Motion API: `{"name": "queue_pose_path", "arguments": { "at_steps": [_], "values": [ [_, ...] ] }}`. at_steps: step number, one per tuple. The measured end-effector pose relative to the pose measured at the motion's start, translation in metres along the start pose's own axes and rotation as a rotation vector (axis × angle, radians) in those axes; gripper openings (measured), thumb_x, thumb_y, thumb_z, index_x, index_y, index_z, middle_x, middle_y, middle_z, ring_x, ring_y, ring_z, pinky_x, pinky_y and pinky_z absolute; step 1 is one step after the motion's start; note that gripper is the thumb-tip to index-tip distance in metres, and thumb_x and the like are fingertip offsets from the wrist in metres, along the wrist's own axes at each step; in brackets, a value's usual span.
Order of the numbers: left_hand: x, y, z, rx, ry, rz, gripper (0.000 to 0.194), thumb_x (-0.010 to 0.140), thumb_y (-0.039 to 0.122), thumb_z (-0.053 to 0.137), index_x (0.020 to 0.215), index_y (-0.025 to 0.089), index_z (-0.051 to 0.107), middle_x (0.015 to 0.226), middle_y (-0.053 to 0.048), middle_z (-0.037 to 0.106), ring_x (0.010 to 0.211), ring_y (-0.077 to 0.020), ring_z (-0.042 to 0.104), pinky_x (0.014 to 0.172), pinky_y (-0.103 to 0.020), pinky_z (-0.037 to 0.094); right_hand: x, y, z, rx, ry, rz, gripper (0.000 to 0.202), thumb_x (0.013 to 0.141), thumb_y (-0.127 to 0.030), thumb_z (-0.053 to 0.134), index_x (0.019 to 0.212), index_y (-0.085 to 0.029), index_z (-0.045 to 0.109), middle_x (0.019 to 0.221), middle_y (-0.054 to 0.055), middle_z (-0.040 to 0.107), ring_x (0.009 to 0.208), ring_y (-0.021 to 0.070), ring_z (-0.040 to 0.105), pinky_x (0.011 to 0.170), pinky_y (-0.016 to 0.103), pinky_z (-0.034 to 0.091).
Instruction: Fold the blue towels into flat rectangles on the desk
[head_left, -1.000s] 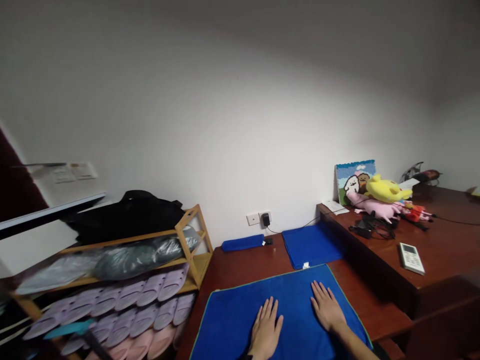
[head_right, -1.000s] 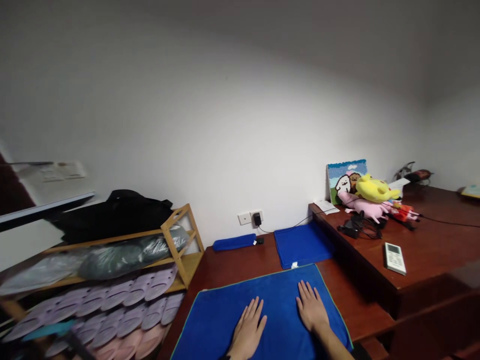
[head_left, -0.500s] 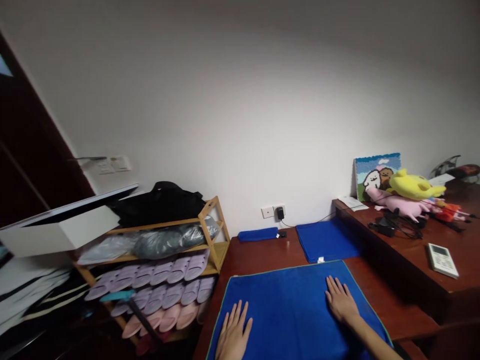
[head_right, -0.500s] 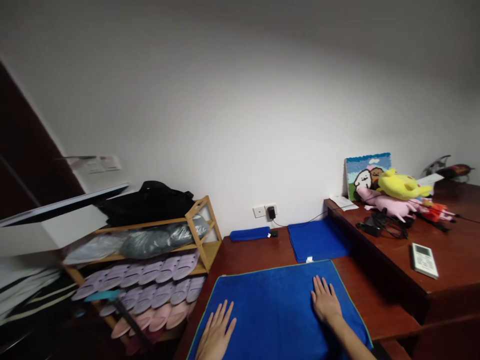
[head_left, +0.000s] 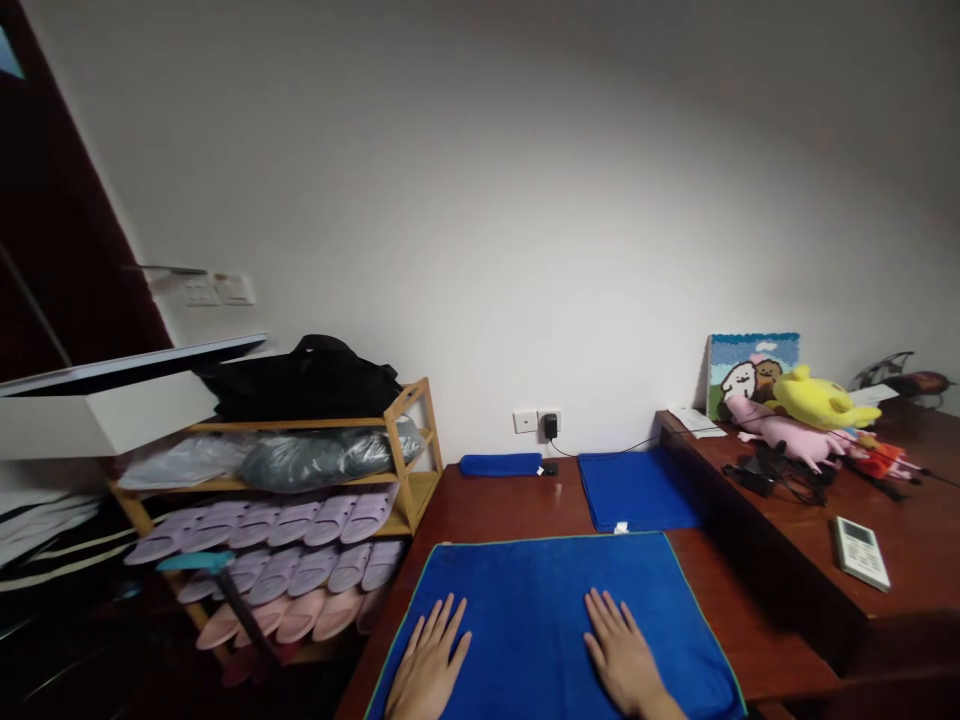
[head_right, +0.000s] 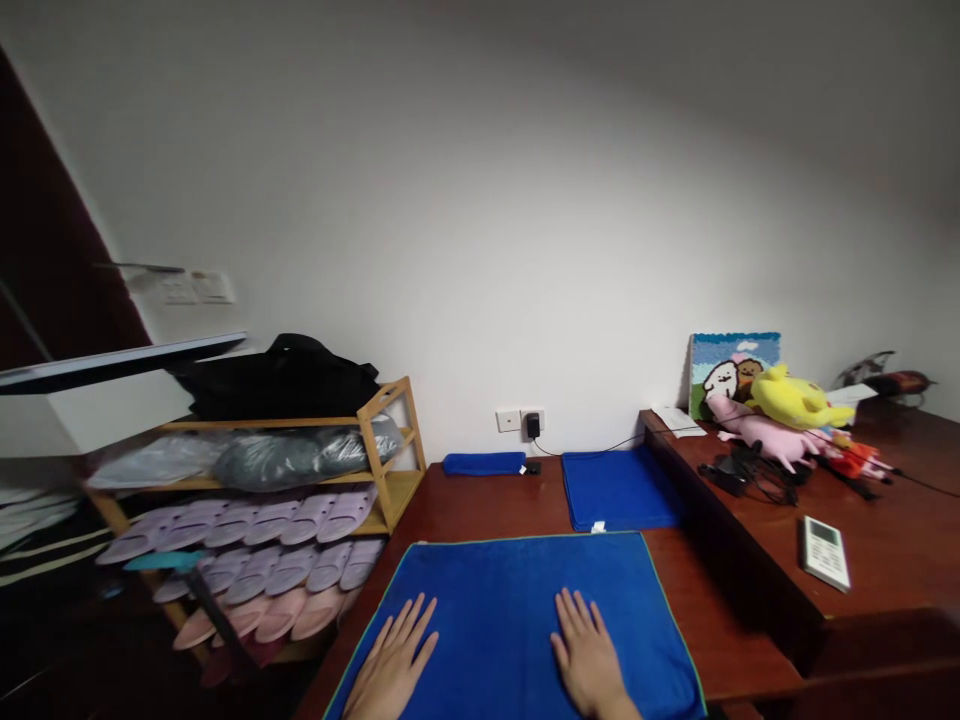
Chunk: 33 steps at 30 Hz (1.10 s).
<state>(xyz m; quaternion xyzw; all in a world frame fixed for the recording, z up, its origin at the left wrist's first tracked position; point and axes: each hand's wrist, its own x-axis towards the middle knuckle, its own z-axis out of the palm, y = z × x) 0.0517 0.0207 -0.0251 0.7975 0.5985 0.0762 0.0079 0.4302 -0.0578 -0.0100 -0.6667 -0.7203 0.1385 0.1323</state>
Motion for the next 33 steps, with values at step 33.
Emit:
{"name": "queue_pose_path", "arguments": {
  "at_steps": [33],
  "values": [
    [0.027, -0.065, -0.016, -0.166, 0.269, -0.091, 0.054, 0.097, 0.049, 0.034, 0.126, 0.023, 0.072, 0.138, -0.007, 0.07, 0.131, -0.0247, 0.063, 0.116, -0.042, 0.048, 0.04, 0.158, -0.046, -0.095, 0.263, 0.177, 0.067, 0.096, -0.044, 0.025, 0.145, -0.013, 0.058, 0.156, 0.012, 0.051, 0.146, 0.0269, 0.045, 0.125, 0.045, 0.032]
  ]
}}
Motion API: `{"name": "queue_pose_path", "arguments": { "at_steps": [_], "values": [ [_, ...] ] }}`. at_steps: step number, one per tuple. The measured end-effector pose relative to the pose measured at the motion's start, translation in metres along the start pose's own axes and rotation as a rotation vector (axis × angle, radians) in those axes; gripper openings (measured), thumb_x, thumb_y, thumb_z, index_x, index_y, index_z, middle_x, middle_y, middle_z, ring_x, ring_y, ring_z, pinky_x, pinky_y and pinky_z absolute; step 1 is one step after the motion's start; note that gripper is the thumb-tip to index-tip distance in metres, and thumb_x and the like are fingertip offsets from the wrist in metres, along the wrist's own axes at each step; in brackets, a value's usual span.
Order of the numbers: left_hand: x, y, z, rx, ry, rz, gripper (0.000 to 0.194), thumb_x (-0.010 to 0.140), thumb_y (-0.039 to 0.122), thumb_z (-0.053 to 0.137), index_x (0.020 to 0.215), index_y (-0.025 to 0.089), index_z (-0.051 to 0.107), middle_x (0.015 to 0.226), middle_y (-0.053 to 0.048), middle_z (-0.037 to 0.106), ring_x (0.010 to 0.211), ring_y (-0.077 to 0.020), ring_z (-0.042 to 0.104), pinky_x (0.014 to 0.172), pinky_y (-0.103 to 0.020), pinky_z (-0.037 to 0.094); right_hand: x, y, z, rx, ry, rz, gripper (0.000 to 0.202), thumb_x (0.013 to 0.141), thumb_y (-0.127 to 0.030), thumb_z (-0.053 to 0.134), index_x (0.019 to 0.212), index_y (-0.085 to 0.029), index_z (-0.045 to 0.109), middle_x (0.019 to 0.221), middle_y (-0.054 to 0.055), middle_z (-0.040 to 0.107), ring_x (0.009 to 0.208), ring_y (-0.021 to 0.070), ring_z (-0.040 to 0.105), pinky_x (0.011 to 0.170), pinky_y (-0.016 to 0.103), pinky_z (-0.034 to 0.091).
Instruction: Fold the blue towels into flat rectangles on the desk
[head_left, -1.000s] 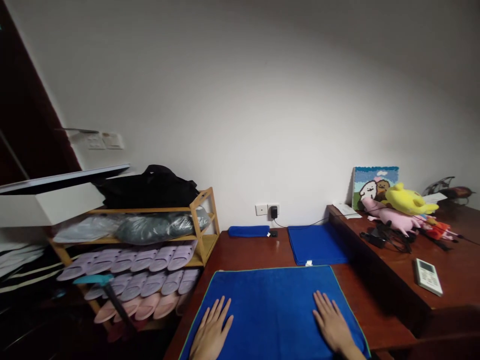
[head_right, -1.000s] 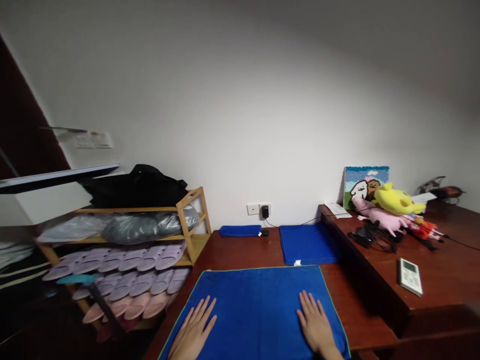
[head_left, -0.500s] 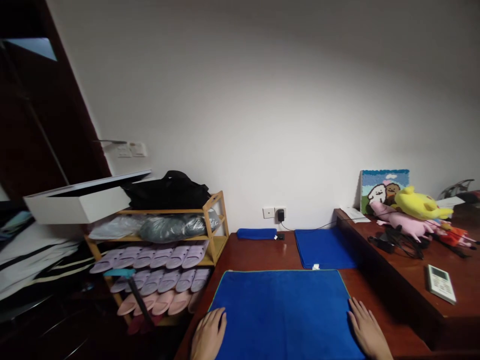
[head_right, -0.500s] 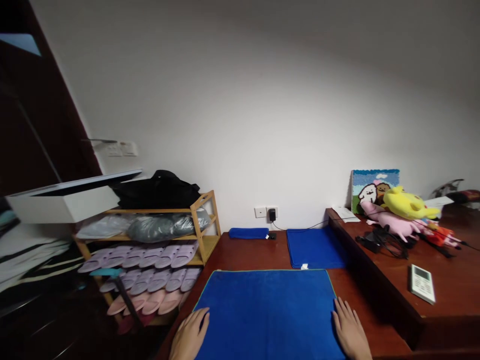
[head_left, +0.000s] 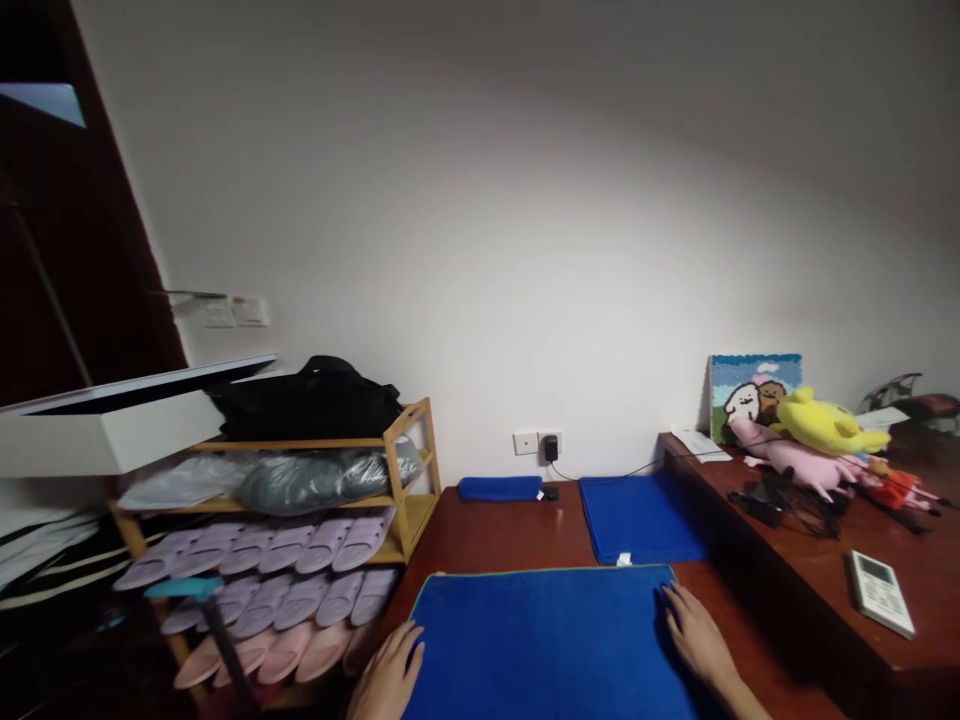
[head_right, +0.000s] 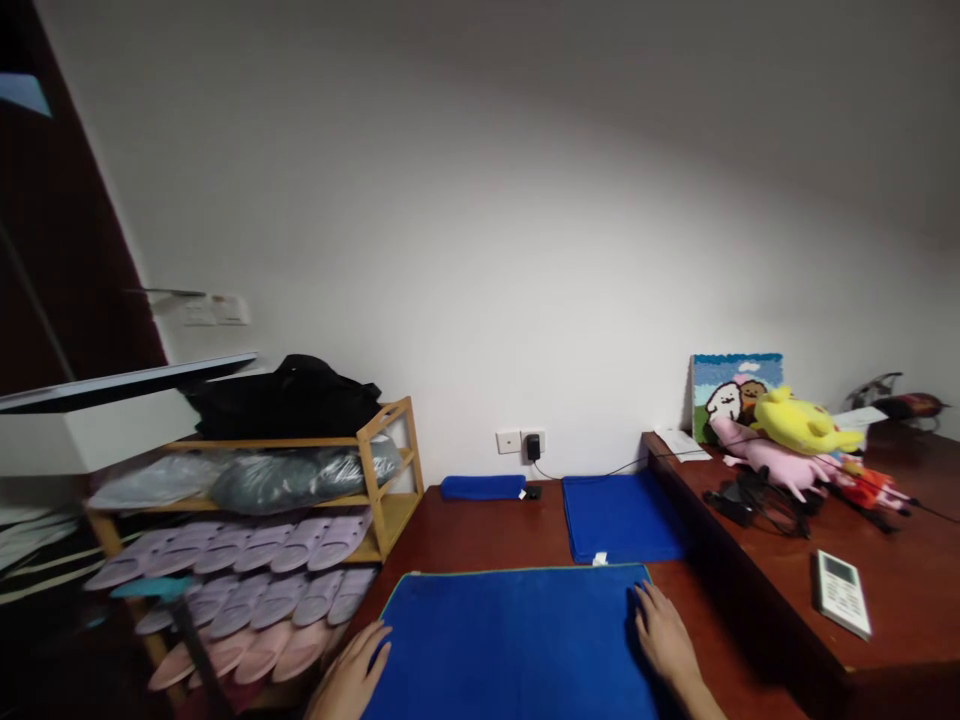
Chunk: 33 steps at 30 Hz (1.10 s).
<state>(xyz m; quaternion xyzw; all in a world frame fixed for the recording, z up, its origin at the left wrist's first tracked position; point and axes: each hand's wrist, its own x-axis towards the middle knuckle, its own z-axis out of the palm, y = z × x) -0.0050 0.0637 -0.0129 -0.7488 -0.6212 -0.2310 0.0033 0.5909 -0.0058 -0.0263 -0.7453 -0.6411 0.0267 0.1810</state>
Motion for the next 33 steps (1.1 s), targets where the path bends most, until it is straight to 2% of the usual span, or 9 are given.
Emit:
{"name": "queue_pose_path", "arguments": {
  "at_steps": [4, 8, 12, 17, 22, 25, 28, 31, 33],
  "values": [
    [0.047, 0.017, 0.026, 0.02, -0.009, 0.059, 0.052, 0.097, 0.048, 0.037, 0.132, 0.025, 0.069, 0.149, -0.005, 0.062, 0.139, -0.0246, 0.055, 0.118, -0.043, 0.045, 0.041, -0.004, 0.011, -0.03, -0.084, 0.057, 0.067, 0.097, -0.045, 0.025, 0.151, -0.015, 0.05, 0.161, 0.009, 0.044, 0.151, 0.0266, 0.036, 0.126, 0.046, 0.028],
    [0.074, 0.015, 0.049, 0.103, -0.087, 0.054, 0.057, 0.098, 0.047, 0.037, 0.147, 0.026, 0.055, 0.159, -0.005, 0.049, 0.149, -0.0245, 0.042, 0.124, -0.046, 0.036, 0.05, 0.006, 0.036, -0.047, -0.103, 0.123, 0.069, 0.098, -0.049, 0.021, 0.158, -0.02, 0.038, 0.166, 0.003, 0.033, 0.156, 0.024, 0.023, 0.128, 0.048, 0.021],
    [0.082, 0.012, 0.06, 0.183, -0.153, 0.007, 0.06, 0.1, 0.048, 0.036, 0.155, 0.026, 0.044, 0.165, -0.006, 0.039, 0.153, -0.0242, 0.034, 0.126, -0.051, 0.028, 0.046, 0.009, 0.045, -0.115, -0.12, 0.14, 0.072, 0.099, -0.051, 0.012, 0.162, -0.018, 0.027, 0.169, 0.001, 0.026, 0.157, 0.0221, 0.016, 0.129, 0.047, 0.018],
    [0.084, 0.024, 0.054, 0.23, -0.21, -0.035, 0.061, 0.103, 0.05, 0.032, 0.159, 0.027, 0.036, 0.169, -0.005, 0.03, 0.156, -0.0229, 0.026, 0.128, -0.05, 0.022, 0.046, 0.007, 0.038, -0.197, -0.167, 0.158, 0.072, 0.099, -0.048, 0.012, 0.163, -0.018, 0.022, 0.17, 0.0, 0.022, 0.158, 0.0219, 0.013, 0.129, 0.047, 0.016],
    [0.078, 0.03, 0.05, 0.248, -0.216, -0.06, 0.061, 0.103, 0.051, 0.029, 0.159, 0.027, 0.034, 0.169, -0.005, 0.028, 0.157, -0.0233, 0.025, 0.128, -0.049, 0.021, 0.044, 0.002, 0.03, -0.268, -0.233, 0.193, 0.069, 0.099, -0.044, 0.015, 0.163, -0.02, 0.023, 0.17, 0.0, 0.023, 0.157, 0.0224, 0.015, 0.128, 0.049, 0.017],
    [0.075, 0.032, 0.048, 0.245, -0.209, -0.059, 0.061, 0.103, 0.051, 0.03, 0.159, 0.027, 0.035, 0.169, -0.005, 0.029, 0.157, -0.0237, 0.025, 0.128, -0.049, 0.02, 0.045, -0.03, 0.023, -0.295, -0.184, 0.149, 0.067, 0.098, -0.039, 0.022, 0.159, -0.015, 0.034, 0.167, 0.006, 0.03, 0.157, 0.0263, 0.02, 0.128, 0.051, 0.015],
    [0.076, 0.033, 0.045, 0.234, -0.214, -0.059, 0.062, 0.103, 0.052, 0.03, 0.159, 0.026, 0.035, 0.169, -0.005, 0.028, 0.157, -0.0236, 0.024, 0.128, -0.048, 0.02, 0.049, -0.093, 0.02, -0.162, -0.129, -0.008, 0.066, 0.099, -0.039, 0.023, 0.159, -0.013, 0.035, 0.167, 0.007, 0.031, 0.156, 0.0251, 0.022, 0.129, 0.048, 0.014],
    [0.079, 0.03, 0.046, 0.217, -0.225, -0.058, 0.063, 0.102, 0.053, 0.029, 0.159, 0.026, 0.035, 0.169, -0.004, 0.029, 0.157, -0.0228, 0.023, 0.128, -0.048, 0.02, 0.053, -0.162, 0.027, 0.002, -0.182, -0.166, 0.066, 0.101, -0.045, 0.022, 0.161, -0.018, 0.031, 0.168, 0.001, 0.028, 0.157, 0.0211, 0.02, 0.129, 0.042, 0.016],
    [0.081, 0.026, 0.049, 0.209, -0.221, -0.062, 0.064, 0.101, 0.054, 0.03, 0.159, 0.027, 0.036, 0.169, -0.004, 0.029, 0.157, -0.0225, 0.023, 0.129, -0.048, 0.019, 0.055, -0.188, 0.035, 0.053, -0.234, -0.201, 0.067, 0.102, -0.049, 0.022, 0.161, -0.019, 0.029, 0.168, 0.0, 0.025, 0.157, 0.0205, 0.019, 0.129, 0.042, 0.016]
  ]
}}
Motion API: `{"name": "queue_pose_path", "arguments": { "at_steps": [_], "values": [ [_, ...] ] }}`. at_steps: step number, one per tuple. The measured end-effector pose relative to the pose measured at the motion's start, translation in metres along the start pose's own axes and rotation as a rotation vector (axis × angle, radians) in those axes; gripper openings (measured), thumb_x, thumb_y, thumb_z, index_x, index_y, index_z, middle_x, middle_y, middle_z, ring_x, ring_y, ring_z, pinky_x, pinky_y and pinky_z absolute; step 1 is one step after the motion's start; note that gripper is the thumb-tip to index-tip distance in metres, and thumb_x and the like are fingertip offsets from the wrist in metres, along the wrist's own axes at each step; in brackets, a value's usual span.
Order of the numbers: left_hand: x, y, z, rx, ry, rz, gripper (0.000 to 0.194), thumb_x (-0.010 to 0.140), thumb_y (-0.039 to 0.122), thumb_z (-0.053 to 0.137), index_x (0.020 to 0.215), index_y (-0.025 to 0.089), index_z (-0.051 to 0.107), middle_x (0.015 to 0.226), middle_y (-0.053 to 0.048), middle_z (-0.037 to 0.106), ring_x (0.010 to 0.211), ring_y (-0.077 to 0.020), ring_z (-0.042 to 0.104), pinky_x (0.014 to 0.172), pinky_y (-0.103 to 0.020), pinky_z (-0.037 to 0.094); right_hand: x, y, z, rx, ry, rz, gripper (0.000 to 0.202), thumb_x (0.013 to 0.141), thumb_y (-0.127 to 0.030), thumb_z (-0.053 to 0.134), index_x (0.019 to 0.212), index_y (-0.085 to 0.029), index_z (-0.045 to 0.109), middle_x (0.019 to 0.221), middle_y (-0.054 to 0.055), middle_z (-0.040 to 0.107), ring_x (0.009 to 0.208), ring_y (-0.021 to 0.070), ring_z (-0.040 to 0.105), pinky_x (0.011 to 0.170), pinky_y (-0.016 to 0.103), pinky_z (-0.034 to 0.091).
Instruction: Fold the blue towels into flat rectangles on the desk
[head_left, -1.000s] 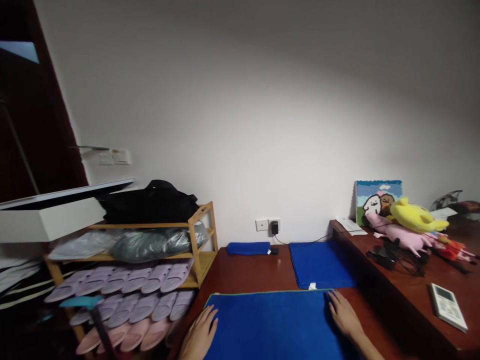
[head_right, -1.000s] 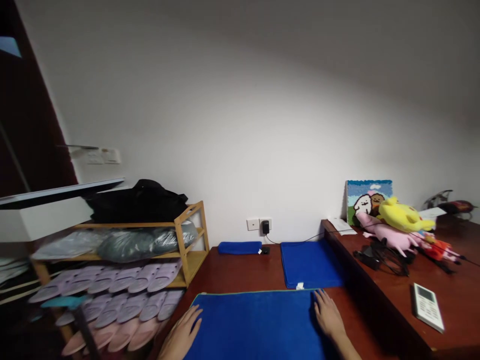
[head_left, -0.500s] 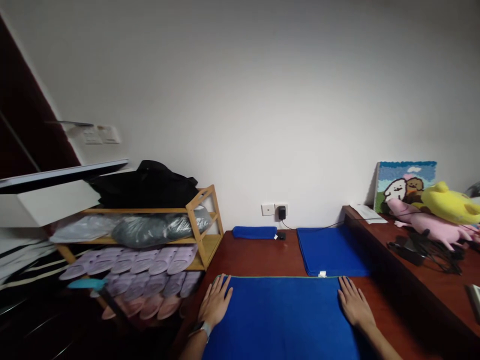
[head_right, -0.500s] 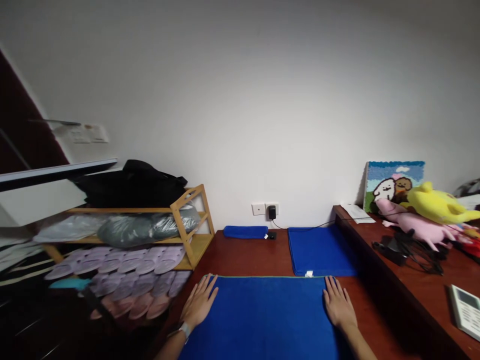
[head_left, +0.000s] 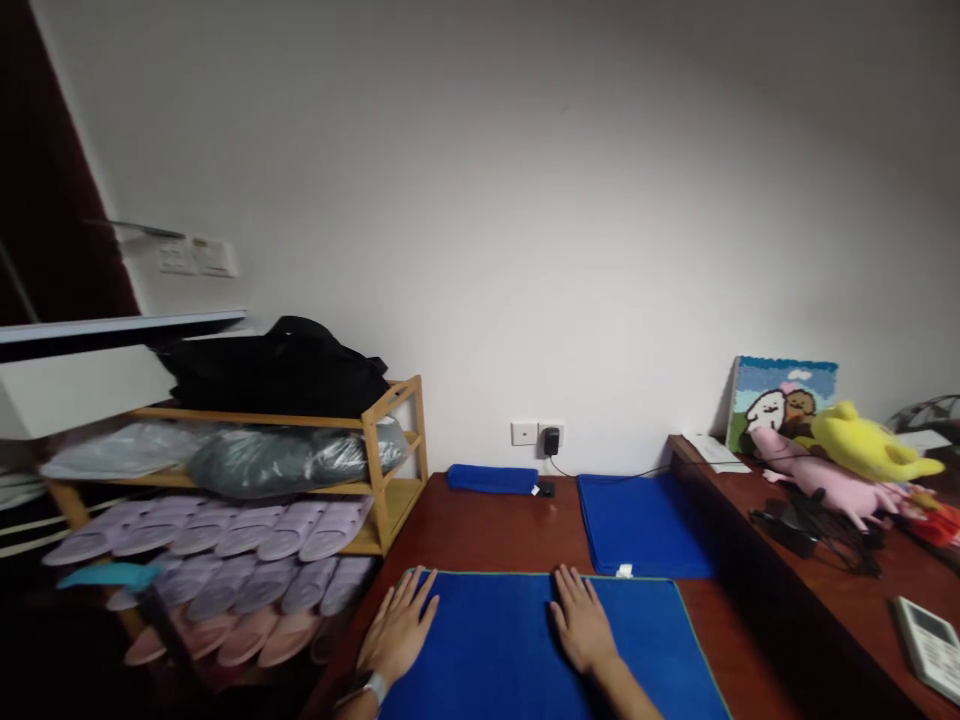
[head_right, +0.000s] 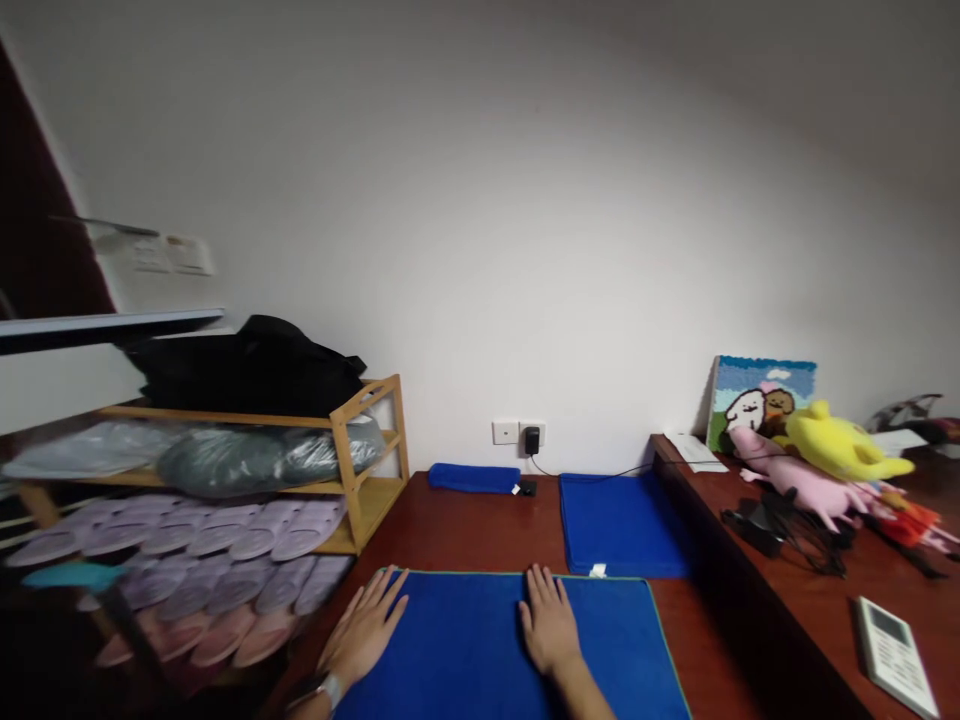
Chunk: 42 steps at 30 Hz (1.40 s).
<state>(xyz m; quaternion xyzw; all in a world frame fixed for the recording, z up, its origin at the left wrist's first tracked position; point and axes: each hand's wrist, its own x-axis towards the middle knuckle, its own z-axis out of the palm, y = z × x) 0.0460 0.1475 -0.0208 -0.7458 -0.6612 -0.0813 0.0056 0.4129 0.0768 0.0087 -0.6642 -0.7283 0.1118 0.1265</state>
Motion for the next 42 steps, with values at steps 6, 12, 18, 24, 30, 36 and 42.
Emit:
{"name": "queue_pose_path", "arguments": {
  "at_steps": [6, 12, 18, 24, 30, 36, 42],
  "values": [
    [0.0, 0.001, 0.003, -0.004, 0.041, 0.003, 0.061, 0.102, 0.051, 0.032, 0.158, 0.027, 0.038, 0.168, -0.004, 0.031, 0.156, -0.0224, 0.026, 0.128, -0.047, 0.022, -0.022, 0.066, 0.003, -0.038, 0.013, 0.145, 0.07, 0.102, -0.055, 0.02, 0.162, -0.021, 0.025, 0.169, 0.001, 0.024, 0.157, 0.0218, 0.016, 0.129, 0.046, 0.013],
    [-0.003, 0.007, -0.003, -0.017, 0.092, 0.007, 0.056, 0.102, 0.044, 0.035, 0.154, 0.026, 0.045, 0.164, -0.006, 0.041, 0.154, -0.0231, 0.034, 0.126, -0.048, 0.026, -0.064, 0.194, -0.004, -0.171, 0.039, 0.42, 0.073, 0.099, -0.052, 0.015, 0.163, -0.018, 0.021, 0.17, 0.003, 0.022, 0.158, 0.0227, 0.014, 0.129, 0.049, 0.014],
    [-0.022, 0.027, -0.026, -0.006, 0.226, 0.087, 0.053, 0.101, 0.035, 0.031, 0.139, 0.016, 0.064, 0.15, -0.012, 0.06, 0.145, -0.0268, 0.049, 0.127, -0.049, 0.029, -0.067, 0.206, -0.017, -0.124, 0.028, 0.447, 0.072, 0.1, -0.051, 0.013, 0.163, -0.017, 0.019, 0.171, 0.004, 0.02, 0.158, 0.0204, 0.014, 0.129, 0.046, 0.012],
    [-0.122, 0.066, -0.034, -0.172, 0.123, 0.344, 0.051, 0.105, 0.047, 0.036, 0.153, 0.035, 0.046, 0.16, 0.0, 0.049, 0.147, -0.0251, 0.045, 0.122, -0.047, 0.041, -0.09, 0.153, -0.021, -0.078, 0.141, 0.391, 0.071, 0.1, -0.046, 0.02, 0.161, -0.009, 0.028, 0.169, 0.011, 0.023, 0.157, 0.0263, 0.015, 0.129, 0.05, 0.013],
    [-0.197, 0.066, -0.036, -0.218, -0.15, 0.689, 0.084, 0.091, 0.056, 0.065, 0.158, 0.053, 0.014, 0.17, 0.008, 0.021, 0.154, -0.0305, 0.032, 0.124, -0.056, 0.038, -0.16, 0.033, 0.025, 0.122, -0.054, -0.4, 0.077, 0.097, -0.056, 0.047, 0.163, -0.034, 0.015, 0.17, -0.002, 0.014, 0.156, 0.0266, 0.021, 0.129, 0.048, 0.02],
    [-0.203, 0.002, -0.053, -0.152, -0.134, 0.531, 0.082, 0.094, 0.038, 0.066, 0.158, 0.053, 0.016, 0.169, 0.008, 0.026, 0.152, -0.0291, 0.034, 0.125, -0.053, 0.035, -0.188, 0.052, 0.012, 0.125, -0.123, -0.385, 0.096, 0.085, -0.049, 0.069, 0.162, -0.033, 0.014, 0.169, 0.001, 0.015, 0.156, 0.032, 0.022, 0.129, 0.05, 0.02],
    [-0.208, -0.085, -0.054, -0.134, -0.078, 0.387, 0.075, 0.095, 0.041, 0.065, 0.155, 0.055, 0.023, 0.166, 0.01, 0.032, 0.15, -0.0272, 0.038, 0.124, -0.047, 0.035, -0.226, 0.178, -0.018, 0.046, -0.082, -0.156, 0.084, 0.086, -0.06, 0.066, 0.157, -0.04, 0.026, 0.167, -0.005, 0.025, 0.155, 0.0302, 0.023, 0.129, 0.049, 0.022]
  ]
}}
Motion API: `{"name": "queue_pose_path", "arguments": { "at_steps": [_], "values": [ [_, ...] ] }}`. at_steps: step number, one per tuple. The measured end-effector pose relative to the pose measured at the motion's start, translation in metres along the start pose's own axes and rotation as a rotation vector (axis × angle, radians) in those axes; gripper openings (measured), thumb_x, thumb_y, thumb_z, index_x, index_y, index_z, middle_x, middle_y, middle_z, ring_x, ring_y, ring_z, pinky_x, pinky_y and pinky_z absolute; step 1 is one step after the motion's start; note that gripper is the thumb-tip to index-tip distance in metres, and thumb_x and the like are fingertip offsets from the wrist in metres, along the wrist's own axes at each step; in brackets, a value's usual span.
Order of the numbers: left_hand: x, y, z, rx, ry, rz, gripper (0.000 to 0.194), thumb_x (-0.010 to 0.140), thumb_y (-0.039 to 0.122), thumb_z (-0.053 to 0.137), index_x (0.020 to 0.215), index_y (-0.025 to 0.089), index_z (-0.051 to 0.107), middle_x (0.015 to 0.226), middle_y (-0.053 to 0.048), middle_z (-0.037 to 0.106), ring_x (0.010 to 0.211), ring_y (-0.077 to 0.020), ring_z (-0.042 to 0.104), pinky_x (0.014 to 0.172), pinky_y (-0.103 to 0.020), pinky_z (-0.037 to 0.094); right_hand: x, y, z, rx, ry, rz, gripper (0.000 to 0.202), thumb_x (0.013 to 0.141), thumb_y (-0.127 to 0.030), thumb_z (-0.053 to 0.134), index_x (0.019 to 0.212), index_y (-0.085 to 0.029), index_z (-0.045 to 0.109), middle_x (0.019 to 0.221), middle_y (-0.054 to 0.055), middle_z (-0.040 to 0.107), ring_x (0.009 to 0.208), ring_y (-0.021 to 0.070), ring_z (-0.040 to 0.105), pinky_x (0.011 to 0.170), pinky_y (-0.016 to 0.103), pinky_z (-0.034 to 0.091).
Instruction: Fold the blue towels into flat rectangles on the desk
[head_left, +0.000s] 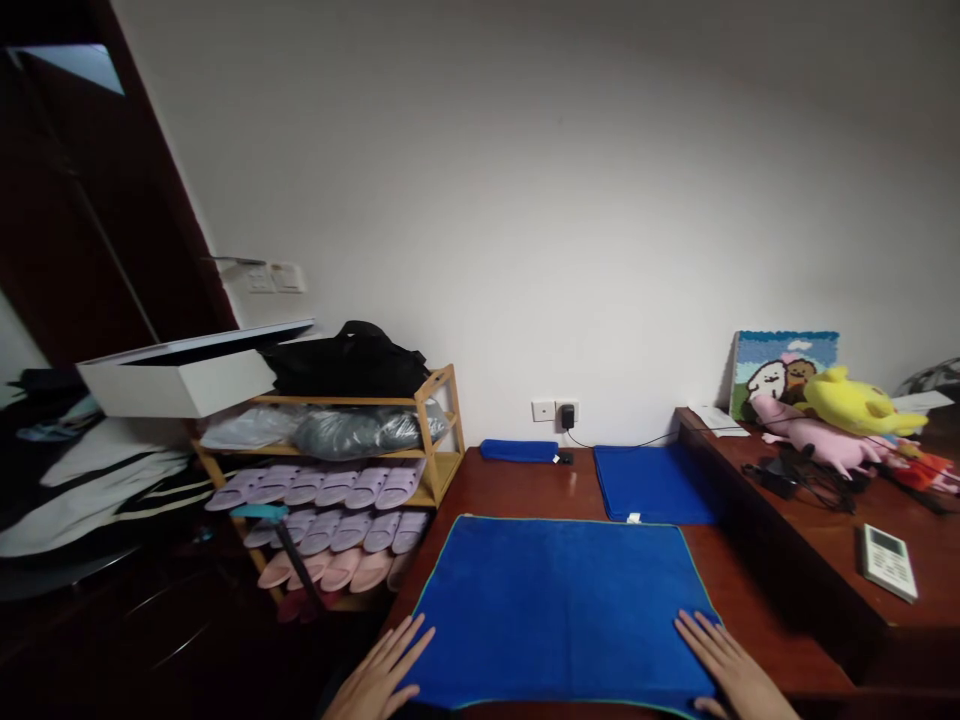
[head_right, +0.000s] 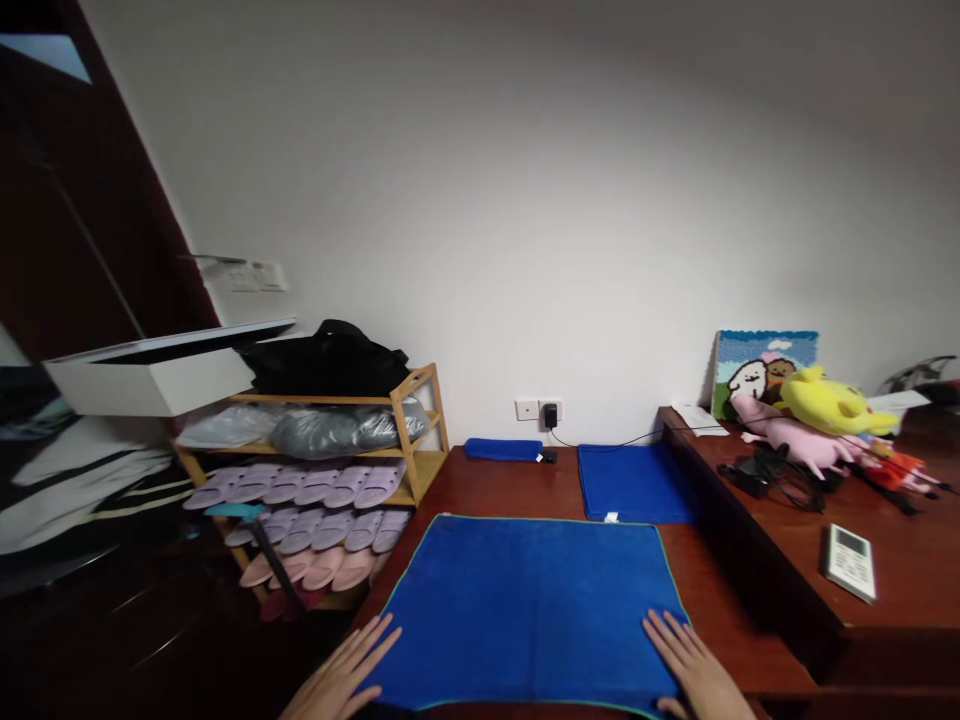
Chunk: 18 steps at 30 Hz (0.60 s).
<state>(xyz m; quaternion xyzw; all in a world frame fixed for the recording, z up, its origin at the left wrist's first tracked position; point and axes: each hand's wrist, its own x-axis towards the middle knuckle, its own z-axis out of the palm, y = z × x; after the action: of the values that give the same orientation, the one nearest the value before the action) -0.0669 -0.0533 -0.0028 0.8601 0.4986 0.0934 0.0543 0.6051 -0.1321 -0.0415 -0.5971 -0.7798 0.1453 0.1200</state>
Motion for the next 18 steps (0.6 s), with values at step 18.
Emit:
{"name": "queue_pose_path", "arguments": {
  "at_steps": [18],
  "values": [
    [0.003, 0.04, -0.008, -0.014, 0.053, -0.198, 0.054, 0.093, 0.033, 0.049, 0.144, 0.048, 0.055, 0.151, 0.007, 0.059, 0.139, -0.0298, 0.055, 0.118, -0.047, 0.047, -0.016, 0.052, -0.035, 0.503, 0.038, 0.247, 0.071, 0.069, -0.055, 0.058, 0.135, -0.029, 0.068, 0.157, 0.005, 0.049, 0.147, 0.032, 0.041, 0.121, 0.043, 0.036]
  ]
}}
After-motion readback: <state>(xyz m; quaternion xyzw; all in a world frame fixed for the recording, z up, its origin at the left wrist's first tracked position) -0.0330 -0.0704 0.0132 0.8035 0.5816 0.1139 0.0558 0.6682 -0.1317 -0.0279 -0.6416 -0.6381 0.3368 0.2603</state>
